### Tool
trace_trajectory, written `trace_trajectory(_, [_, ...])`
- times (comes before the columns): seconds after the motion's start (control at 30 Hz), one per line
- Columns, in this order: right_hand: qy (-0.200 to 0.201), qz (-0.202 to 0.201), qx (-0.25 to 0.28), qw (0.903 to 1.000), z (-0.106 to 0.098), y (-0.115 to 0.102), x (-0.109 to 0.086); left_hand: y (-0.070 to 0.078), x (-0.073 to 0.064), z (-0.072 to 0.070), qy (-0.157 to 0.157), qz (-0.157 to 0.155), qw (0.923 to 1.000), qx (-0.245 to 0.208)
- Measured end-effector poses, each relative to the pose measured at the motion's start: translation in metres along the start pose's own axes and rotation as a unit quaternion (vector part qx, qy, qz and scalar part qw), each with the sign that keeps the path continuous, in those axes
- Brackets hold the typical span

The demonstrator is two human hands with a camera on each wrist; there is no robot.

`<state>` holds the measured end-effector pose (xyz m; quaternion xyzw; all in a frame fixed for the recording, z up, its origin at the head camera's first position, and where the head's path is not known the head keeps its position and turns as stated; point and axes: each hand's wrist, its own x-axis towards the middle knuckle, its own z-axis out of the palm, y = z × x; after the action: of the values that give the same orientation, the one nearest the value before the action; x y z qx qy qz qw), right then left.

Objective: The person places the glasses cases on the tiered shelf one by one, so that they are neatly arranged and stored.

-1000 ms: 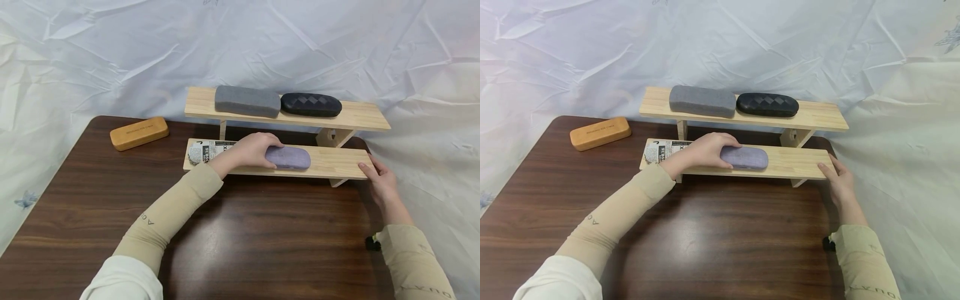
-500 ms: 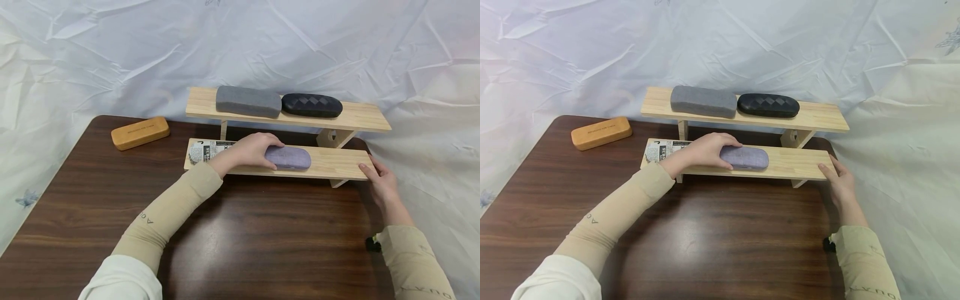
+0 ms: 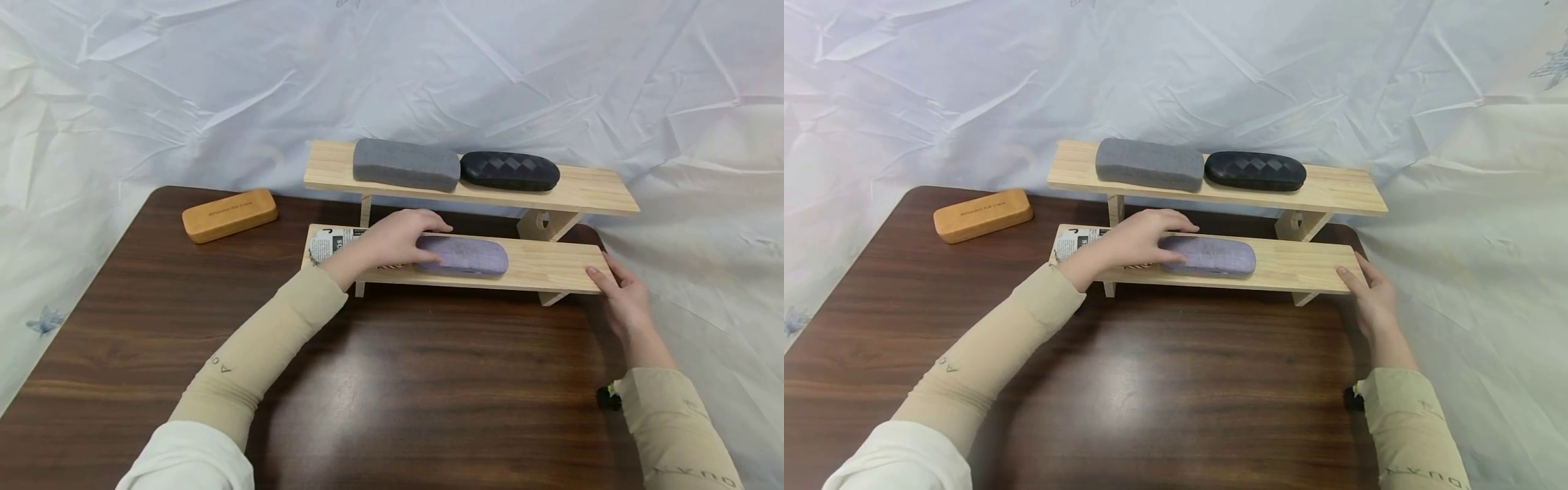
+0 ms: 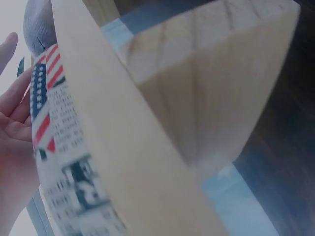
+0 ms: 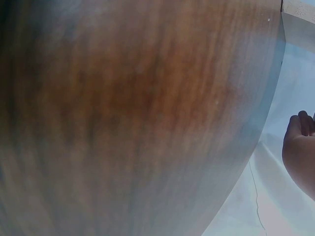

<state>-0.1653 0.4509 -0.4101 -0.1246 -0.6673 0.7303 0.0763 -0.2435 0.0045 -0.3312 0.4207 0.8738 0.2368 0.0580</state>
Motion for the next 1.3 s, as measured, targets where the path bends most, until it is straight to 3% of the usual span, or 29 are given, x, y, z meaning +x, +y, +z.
trace_trajectory(0.27, [-0.003,-0.009,0.009,0.9999,-0.001,0.001,0.001,-0.012,-0.023,-0.008,0.019,-0.007,0.9997,-0.011])
trace_trajectory(0.57, [-0.009,-0.008,0.021,0.9997,-0.003,0.002,0.000,-0.025,-0.049,-0.023,0.043,-0.016,0.9989,0.008])
trace_trajectory(1.0, [-0.009,-0.015,0.029,0.9994,-0.003,0.002,0.001,-0.054,-0.103,-0.046,0.087,-0.089,0.9922,0.004])
trace_trajectory(1.13, [-0.010,-0.019,0.039,0.9990,-0.003,0.002,0.002,-0.066,-0.120,-0.050,0.117,-0.105,0.9876,0.001])
trace_trajectory(1.3, [-0.012,-0.018,0.041,0.9989,-0.003,0.002,0.001,-0.084,-0.141,-0.051,0.172,-0.093,0.9807,-0.001])
